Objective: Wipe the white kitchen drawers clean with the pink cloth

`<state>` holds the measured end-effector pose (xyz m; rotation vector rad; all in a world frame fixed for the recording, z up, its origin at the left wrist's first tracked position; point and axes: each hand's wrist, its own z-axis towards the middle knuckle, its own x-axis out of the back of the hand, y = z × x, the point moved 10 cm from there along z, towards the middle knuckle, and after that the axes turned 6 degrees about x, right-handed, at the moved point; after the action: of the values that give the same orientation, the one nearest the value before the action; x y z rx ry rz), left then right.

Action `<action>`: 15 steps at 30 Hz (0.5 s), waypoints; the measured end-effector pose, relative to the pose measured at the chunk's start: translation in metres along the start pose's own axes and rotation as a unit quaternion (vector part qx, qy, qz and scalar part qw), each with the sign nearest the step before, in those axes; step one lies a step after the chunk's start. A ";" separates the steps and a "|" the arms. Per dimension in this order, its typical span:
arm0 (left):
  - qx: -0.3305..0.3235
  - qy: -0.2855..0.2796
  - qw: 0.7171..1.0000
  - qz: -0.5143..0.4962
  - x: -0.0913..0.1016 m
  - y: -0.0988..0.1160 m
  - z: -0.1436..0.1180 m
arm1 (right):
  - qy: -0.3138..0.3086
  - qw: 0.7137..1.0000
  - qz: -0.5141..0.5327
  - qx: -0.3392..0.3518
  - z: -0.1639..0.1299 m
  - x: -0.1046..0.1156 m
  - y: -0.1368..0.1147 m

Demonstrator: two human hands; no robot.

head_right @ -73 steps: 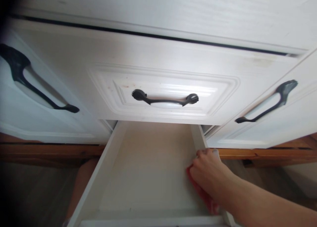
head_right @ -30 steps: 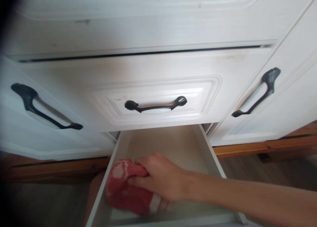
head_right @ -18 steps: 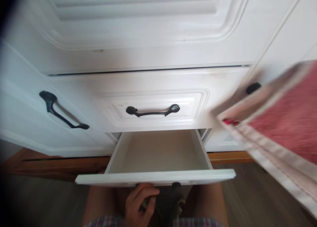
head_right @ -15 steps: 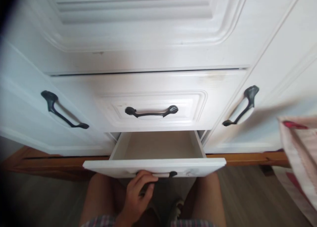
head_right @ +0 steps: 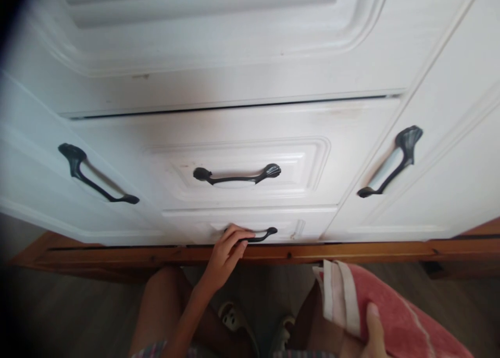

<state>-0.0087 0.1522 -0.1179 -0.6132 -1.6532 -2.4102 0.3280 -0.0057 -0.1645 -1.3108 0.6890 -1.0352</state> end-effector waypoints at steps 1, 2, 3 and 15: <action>0.011 -0.015 1.000 -0.016 -0.001 -0.002 0.001 | 0.025 0.999 0.041 0.003 0.006 -0.005 -0.004; 0.021 -0.031 0.999 -0.037 -0.003 -0.003 0.002 | 0.049 0.994 0.093 0.010 0.013 -0.011 -0.010; 0.029 -0.049 0.997 -0.058 -0.005 -0.004 0.003 | 0.069 0.987 0.146 0.023 0.018 -0.018 -0.018; -0.052 0.040 0.997 -0.032 -0.004 0.003 -0.062 | -0.048 0.995 0.083 0.013 0.007 -0.136 -0.055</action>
<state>-0.0197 0.0937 -0.1361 -0.4771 -1.5482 -2.5438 0.2655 0.1224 -0.1286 -1.2501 0.6968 -0.8397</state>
